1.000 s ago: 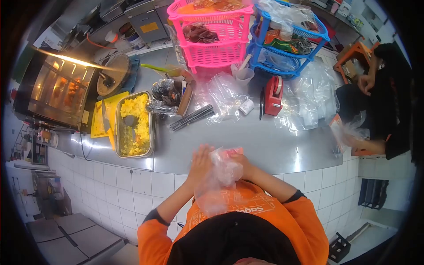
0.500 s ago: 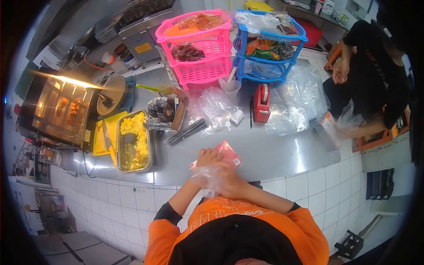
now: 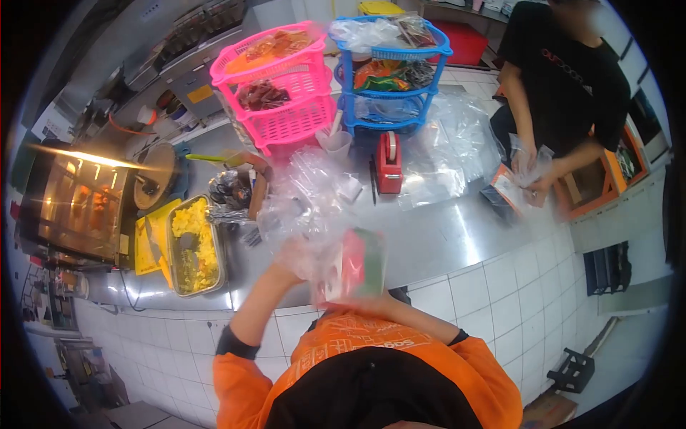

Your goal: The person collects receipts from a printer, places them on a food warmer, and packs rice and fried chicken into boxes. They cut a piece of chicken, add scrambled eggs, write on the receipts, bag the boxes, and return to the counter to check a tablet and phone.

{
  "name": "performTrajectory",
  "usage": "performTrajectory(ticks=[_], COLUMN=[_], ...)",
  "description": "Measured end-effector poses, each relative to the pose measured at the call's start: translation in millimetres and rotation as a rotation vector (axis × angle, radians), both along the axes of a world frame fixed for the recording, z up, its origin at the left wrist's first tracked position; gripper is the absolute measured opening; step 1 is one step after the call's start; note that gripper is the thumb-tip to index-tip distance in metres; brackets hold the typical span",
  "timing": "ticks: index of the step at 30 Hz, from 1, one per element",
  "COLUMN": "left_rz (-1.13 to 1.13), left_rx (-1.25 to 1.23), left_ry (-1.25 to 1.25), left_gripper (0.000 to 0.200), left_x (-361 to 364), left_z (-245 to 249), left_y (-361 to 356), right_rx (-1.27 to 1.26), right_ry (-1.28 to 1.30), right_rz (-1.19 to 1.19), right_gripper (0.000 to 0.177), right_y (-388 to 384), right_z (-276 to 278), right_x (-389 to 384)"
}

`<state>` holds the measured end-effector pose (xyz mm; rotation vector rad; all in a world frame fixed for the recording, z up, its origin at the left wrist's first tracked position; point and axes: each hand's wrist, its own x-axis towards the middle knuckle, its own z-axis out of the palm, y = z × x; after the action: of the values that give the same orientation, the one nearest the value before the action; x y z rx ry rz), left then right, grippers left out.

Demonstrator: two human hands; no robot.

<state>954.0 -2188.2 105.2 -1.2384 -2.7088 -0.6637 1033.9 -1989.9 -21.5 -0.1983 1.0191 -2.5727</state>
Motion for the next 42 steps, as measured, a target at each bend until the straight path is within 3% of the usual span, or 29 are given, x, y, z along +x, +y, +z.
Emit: performTrajectory(ticks=[2, 3, 4, 5, 6, 7, 8, 9, 10, 11, 12, 13, 14, 15, 17, 18, 20, 21, 23, 24, 25, 26, 30, 32, 36, 38, 39, 41, 42], left_rz=[-0.282, -0.298, -0.202, -0.102, -0.112, -0.123, -0.131, -0.135, 0.137, 0.424, 0.427, 0.281, 0.113, 0.119, 0.194, 0.209, 0.353, 0.365, 0.495, 0.514, 0.392, 0.255, 0.191, 0.118, 0.204, 0.287, 0.291, 0.484, 0.488], left_rx=[-0.234, -0.229, -0.053, 0.123, 0.125, -0.009, -0.141, -0.140, 0.455, 1.058, 1.061, 0.428, -0.181, -0.176, 0.264, 0.266, 1.035, 1.034, 0.755, 0.761, 0.373, -0.014, 0.203, 0.151, 0.254, 0.326, 0.329, 0.713, 0.715], left_ry=[-0.077, -0.077, -0.274, -0.472, -0.474, -0.199, 0.077, 0.073, -0.647, -1.358, -1.360, -0.712, -0.051, -0.055, -0.549, -0.548, -0.730, -0.730, -0.673, -0.676, -0.444, -0.212, -0.109, -0.027, -0.116, -0.262, -0.259, -0.632, -0.630], left_gripper=[0.037, 0.037, 0.038, 0.040, 0.040, 0.043, 0.047, 0.047, 0.043, 0.038, 0.038, 0.034, 0.030, 0.030, 0.046, 0.046, 0.042, 0.042, 0.043, 0.043, 0.041, 0.038, 0.026, 0.025, 0.030, 0.024, 0.024, 0.021, 0.021], left_x=[-10.3, -8.0, 0.4, 4.4, 5.4, 10.3, 14.3, 17.8, 21.1, 22.4, 21.5, 19.7, 19.6, 20.9, 24.6, 29.8, 46.0, 51.7, 59.9, 63.3, 64.2, 65.0, 68.9, 66.8, 75.7, 74.3, 72.8, 68.6, 64.3], left_z=[2.8, -18.6, -56.8, -78.2, -65.7, -40.4, -27.0, -28.0, -29.0, -29.9, -27.9, -23.6, -22.1, -42.7, -127.3, -167.1, -223.9, -208.1, -162.1, -117.3, -63.9, -38.0, -41.0, -39.7, -43.7, -36.8, -33.0, -27.1, -34.8], left_y=[-13.2, -21.3, -30.4, -32.9, -26.9, -17.3, -8.0, 2.2, 12.4, 16.9, 16.2, 15.5, 14.9, 13.8, 8.9, 11.9, 29.7, 34.8, 43.0, 46.6, 47.9, 47.2, 37.6, 33.1, 32.6, 32.7, 32.2, 28.7, 24.2], right_rx=[-0.036, -0.238, -0.239, -0.068, 0.103, 0.706, 1.091, 1.417, 1.700, 1.791, 1.868, 1.943, 1.947, 1.928, 1.924, 1.921, 2.077, 2.075, 1.651, 1.481, 1.321, 1.334, 1.232, 1.126, 1.131, 1.661, 1.663, 1.338, 1.335], right_ry=[-0.158, -0.519, -0.521, -0.529, -0.535, -0.413, -0.021, 0.237, 0.371, 0.295, 0.192, 0.082, 0.080, 0.036, 0.069, 0.082, 0.063, 0.067, 0.048, 0.167, 0.164, 0.295, 0.565, 1.040, 1.174, 0.922, 0.927, 1.129, 1.133], right_rz=[0.122, 0.217, 0.201, 0.243, 0.287, 0.114, -0.160, -0.624, -0.836, -0.974, -0.939, -0.901, -0.895, -0.824, -0.788, -0.776, -0.683, -0.670, -0.664, -0.671, -0.571, -0.452, -0.108, -0.027, 0.028, 0.585, 0.589, -0.269, -0.266], right_gripper=[0.069, 0.070, 0.070, 0.068, 0.066, 0.053, 0.039, 0.031, 0.029, 0.029, 0.027, 0.025, 0.025, 0.022, 0.014, 0.014, 0.010, 0.010, 0.008, 0.008, 0.011, 0.013, 0.024, 0.017, 0.014, 0.013, 0.013, 0.011, 0.011], right_y=[7.4, 12.8, 16.1, 19.2, 24.5, 46.6, 67.2, 91.0, 124.1, 149.1, 171.1, 186.3, 194.0, 200.9, 207.2, 206.3, 201.3, 194.4, 173.1, 150.9, 116.6, 84.7, 28.8, 22.2, 20.9, 10.8, 14.2, 23.7, 20.2], right_z=[80.6, 88.3, 75.3, 46.6, 16.6, -14.2, 14.7, 12.1, 18.2, 22.7, 23.6, 23.4, 19.2, 12.9, 6.5, 9.1, 18.8, 24.0, 32.2, 31.2, 44.4, 47.4, 50.3, 42.2, 54.1, 47.6, 45.0, 38.5, 42.7], right_x=[-2.7, -6.0, -3.6, -1.6, -4.8, -9.9, -13.0, -17.4, -23.1, -23.8, -24.5, -22.1, -18.9, -19.9, -24.9, -29.5, -33.2, -32.6, -39.9, -44.6, -46.3, -45.4, -53.2, -63.5, -63.5, -67.2, -60.6, -35.3, -29.2])
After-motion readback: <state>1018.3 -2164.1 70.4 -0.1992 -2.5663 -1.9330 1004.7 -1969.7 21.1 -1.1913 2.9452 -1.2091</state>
